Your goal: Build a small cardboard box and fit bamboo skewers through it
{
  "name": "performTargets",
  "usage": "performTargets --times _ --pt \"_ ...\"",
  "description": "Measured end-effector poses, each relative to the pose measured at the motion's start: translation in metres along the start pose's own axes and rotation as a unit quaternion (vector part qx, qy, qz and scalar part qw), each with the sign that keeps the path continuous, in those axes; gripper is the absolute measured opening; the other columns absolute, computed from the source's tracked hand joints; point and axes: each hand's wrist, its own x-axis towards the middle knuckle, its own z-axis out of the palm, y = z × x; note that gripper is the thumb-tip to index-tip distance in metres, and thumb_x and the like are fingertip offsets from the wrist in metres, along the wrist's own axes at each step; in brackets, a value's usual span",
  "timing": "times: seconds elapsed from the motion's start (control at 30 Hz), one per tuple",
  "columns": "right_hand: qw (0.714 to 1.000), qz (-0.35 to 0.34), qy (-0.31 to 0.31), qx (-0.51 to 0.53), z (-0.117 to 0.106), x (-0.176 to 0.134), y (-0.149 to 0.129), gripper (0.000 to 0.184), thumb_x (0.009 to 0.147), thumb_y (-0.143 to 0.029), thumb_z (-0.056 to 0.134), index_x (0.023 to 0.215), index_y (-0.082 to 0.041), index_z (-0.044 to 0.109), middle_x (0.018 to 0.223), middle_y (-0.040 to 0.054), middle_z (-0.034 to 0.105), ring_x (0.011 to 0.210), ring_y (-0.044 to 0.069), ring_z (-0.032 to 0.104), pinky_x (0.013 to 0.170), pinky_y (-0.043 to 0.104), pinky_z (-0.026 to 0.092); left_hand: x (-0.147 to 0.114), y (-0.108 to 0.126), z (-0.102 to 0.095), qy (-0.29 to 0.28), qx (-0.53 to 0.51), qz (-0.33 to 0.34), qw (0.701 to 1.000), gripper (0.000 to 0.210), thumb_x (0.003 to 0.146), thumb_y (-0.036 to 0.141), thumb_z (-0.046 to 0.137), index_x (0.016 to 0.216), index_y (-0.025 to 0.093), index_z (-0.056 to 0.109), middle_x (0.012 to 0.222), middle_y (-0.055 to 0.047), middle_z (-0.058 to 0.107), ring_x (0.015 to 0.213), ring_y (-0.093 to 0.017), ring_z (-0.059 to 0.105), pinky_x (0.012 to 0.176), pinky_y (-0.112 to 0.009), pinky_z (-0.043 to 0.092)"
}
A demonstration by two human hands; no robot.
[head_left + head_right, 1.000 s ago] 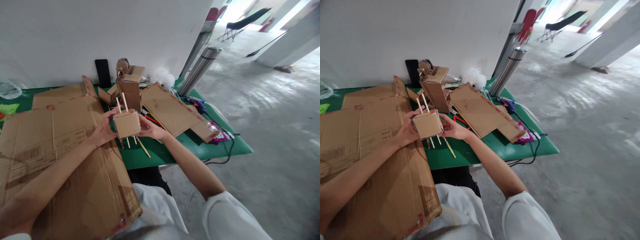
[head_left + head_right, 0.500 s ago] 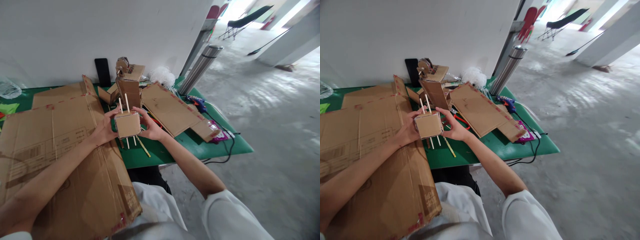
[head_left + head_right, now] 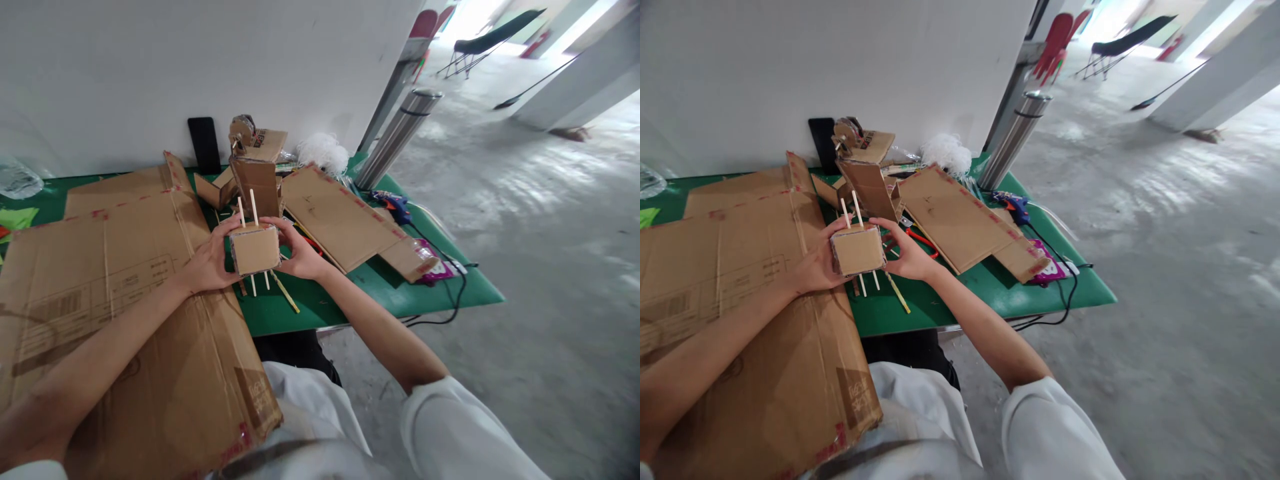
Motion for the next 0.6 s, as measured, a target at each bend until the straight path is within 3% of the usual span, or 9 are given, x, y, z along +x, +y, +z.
performTargets --times 0.23,0.6 --pt "1.0 0.011 0.004 -0.013 -0.0008 0.0001 -0.0008 0.086 0.075 -0.033 0.082 0.149 -0.031 0.038 0.153 0.0109 0.044 0.118 0.025 0.061 0.105 0.044 0.052 0.0011 0.0085 -0.0104 -0.053 -0.004 0.003 0.999 0.116 0.071 0.033 0.08 0.162 0.034 0.007 0.166 -0.014 0.024 0.154 -0.041 0.027 0.122 -0.068 0.031" --pt "0.999 0.013 -0.004 -0.041 -0.0004 0.0004 -0.0027 0.088 0.077 -0.034 0.08 0.152 -0.031 0.034 0.157 0.0126 0.04 0.112 0.023 0.062 0.103 0.043 0.052 -0.0031 0.0029 -0.0031 -0.018 -0.037 -0.047 0.998 0.112 0.067 0.045 0.085 0.156 0.033 0.019 0.152 -0.015 0.044 0.142 -0.04 0.046 0.116 -0.067 0.04"
